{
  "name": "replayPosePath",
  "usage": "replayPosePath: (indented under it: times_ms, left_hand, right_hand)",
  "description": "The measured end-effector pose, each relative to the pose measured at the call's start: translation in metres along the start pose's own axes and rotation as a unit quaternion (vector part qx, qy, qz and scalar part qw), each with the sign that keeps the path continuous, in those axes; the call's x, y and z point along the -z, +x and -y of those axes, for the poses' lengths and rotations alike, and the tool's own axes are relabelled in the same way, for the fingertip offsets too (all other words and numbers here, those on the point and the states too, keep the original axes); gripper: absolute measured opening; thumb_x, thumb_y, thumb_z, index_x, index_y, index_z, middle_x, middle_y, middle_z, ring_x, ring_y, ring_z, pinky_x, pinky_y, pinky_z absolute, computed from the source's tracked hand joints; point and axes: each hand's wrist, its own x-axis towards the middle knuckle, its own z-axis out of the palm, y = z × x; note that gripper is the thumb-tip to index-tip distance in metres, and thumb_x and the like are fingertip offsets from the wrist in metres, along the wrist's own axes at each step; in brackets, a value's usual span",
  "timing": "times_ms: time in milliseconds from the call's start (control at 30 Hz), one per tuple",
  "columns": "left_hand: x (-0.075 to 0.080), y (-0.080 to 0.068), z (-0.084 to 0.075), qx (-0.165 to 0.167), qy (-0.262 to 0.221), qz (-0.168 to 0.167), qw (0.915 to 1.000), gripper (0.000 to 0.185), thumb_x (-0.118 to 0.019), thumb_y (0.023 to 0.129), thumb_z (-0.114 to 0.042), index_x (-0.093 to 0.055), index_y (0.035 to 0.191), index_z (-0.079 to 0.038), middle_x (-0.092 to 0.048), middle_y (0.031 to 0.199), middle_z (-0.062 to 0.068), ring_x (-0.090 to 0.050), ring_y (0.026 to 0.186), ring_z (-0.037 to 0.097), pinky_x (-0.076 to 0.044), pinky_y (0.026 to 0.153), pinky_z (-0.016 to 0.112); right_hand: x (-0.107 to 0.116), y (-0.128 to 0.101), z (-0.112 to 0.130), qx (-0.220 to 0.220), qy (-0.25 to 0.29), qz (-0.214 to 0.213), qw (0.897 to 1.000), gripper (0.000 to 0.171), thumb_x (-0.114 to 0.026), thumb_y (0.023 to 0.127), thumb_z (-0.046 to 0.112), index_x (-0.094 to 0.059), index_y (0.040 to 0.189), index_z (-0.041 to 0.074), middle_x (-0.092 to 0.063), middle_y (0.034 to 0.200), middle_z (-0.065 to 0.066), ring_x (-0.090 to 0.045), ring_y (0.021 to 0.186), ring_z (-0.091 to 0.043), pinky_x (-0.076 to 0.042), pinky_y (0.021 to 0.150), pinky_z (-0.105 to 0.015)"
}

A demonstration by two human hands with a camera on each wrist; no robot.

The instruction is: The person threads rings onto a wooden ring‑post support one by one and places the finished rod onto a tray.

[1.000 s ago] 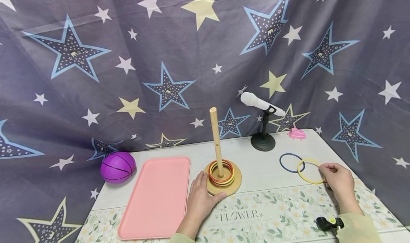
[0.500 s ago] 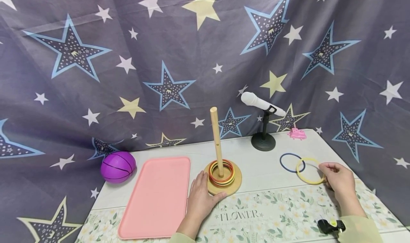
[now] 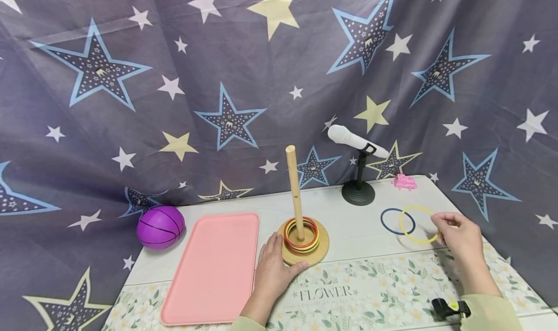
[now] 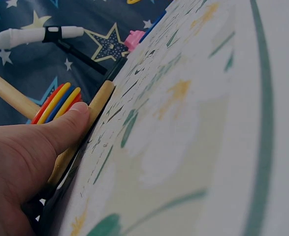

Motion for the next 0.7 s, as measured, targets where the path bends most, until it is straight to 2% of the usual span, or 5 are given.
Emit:
replayPosePath:
  times_ms: [233,700]
  left_hand:
    - [0.001,0.0,0.0,0.004,-0.001,0.002,1.0,0.116,-0.095,0.08,-0.062,-0.049,0.16,0.009,-0.042,0.167,0.031,-0.04,0.153,0.055,-0.039,0.122,0.068]
    - [0.001,-0.001,-0.001,0.0,-0.002,-0.002,1.0,0.115,-0.096,0.079,-0.061,-0.051,0.158,0.009,-0.043,0.167,0.031,-0.041,0.153,0.055,-0.038,0.122,0.068]
  right_hand:
    - [-0.003,-0.005,0.026,0.022,-0.011,0.002,1.0,0.041,-0.072,0.108,0.042,-0.071,0.125,0.005,-0.065,0.078,0.005,-0.061,0.062,-0.016,-0.051,0.055,-0.032]
    - [-0.012,-0.019,0.076,0.1,0.038,0.024,0.994,0.031,-0.076,0.107,0.035,-0.073,0.115,0.006,-0.065,0.08,0.006,-0.06,0.061,-0.01,-0.052,0.053,-0.024]
